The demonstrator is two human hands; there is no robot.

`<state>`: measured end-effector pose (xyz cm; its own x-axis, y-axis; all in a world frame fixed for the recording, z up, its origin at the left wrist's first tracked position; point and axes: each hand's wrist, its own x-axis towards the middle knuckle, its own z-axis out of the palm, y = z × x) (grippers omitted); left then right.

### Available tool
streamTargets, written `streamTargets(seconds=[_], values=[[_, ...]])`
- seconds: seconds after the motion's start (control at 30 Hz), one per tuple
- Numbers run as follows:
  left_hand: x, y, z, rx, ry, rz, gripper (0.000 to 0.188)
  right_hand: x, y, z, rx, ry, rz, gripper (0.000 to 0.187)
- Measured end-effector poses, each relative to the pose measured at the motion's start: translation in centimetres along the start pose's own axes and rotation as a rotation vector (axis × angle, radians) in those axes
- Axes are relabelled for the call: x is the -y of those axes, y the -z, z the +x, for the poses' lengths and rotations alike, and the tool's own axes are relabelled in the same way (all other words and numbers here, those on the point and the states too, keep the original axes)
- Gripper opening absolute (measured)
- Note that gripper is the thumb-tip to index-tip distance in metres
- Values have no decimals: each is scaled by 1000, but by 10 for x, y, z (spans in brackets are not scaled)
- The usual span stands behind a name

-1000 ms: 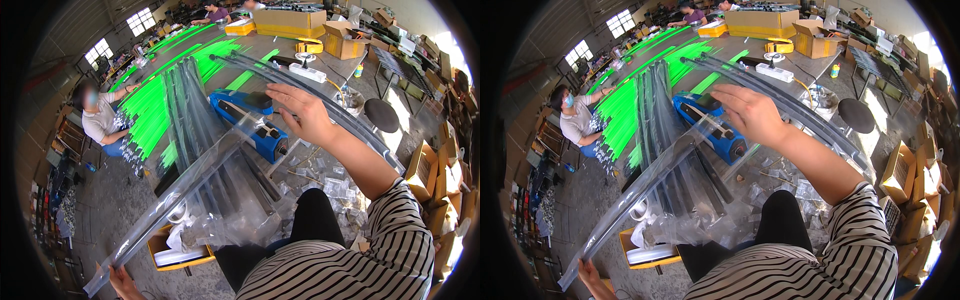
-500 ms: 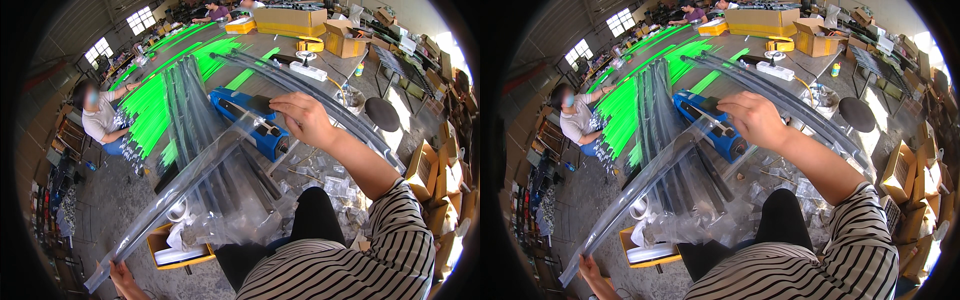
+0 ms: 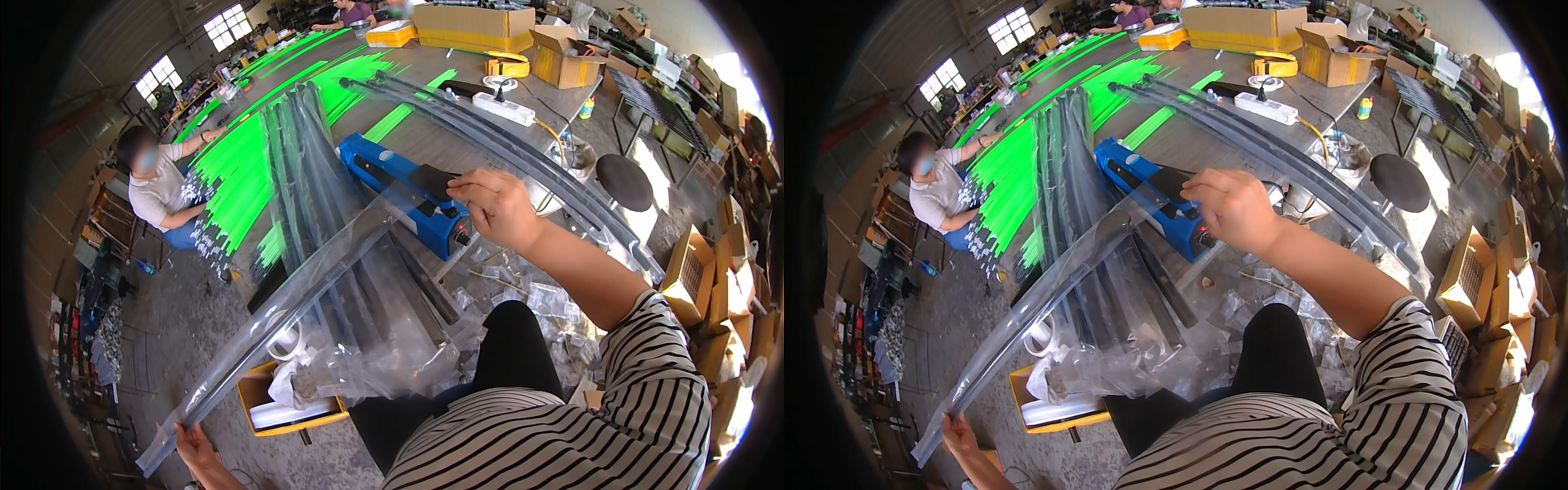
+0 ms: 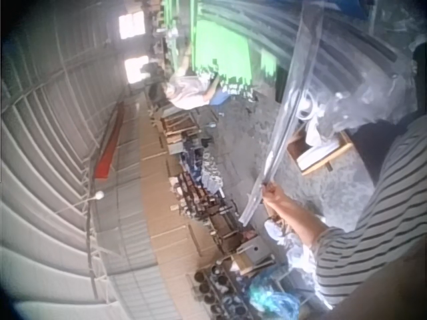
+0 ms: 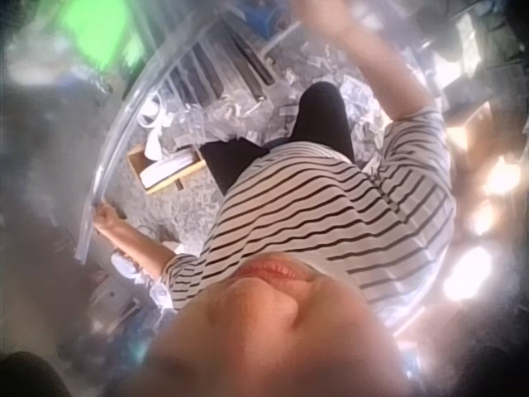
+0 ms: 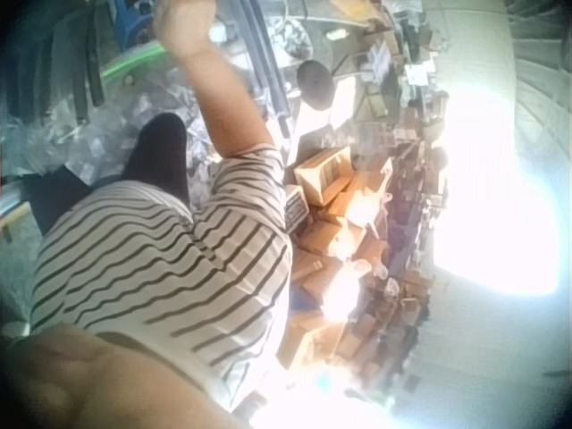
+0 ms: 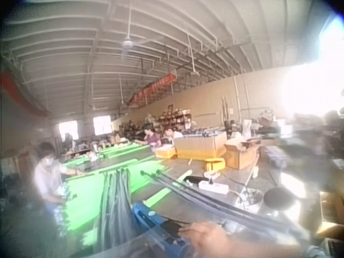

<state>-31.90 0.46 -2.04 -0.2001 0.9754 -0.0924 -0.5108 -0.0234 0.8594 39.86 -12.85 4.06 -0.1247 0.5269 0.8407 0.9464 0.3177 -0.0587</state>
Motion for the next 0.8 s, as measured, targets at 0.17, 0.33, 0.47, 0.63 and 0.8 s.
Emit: streamTargets(seconds=[0.17, 0.33, 0.47, 0.63, 0.8], values=[[-4, -4, -3, 5, 20, 2, 24, 8, -10, -6, -68, -70, -3, 18], [-3, -18, -9, 10, -30, 6, 22, 4, -13, -9, -90, -69, -4, 19], [-5, -15, -11, -26, -23, 28, 21, 7, -14, -9, -97, -73, -1, 18], [-4, -9, -9, -48, -70, 23, 21, 10, -15, -11, -98, -94, 11, 17], [4, -19, -8, 26, -15, -19, 23, 10, -9, -15, -49, -125, -10, 22]])
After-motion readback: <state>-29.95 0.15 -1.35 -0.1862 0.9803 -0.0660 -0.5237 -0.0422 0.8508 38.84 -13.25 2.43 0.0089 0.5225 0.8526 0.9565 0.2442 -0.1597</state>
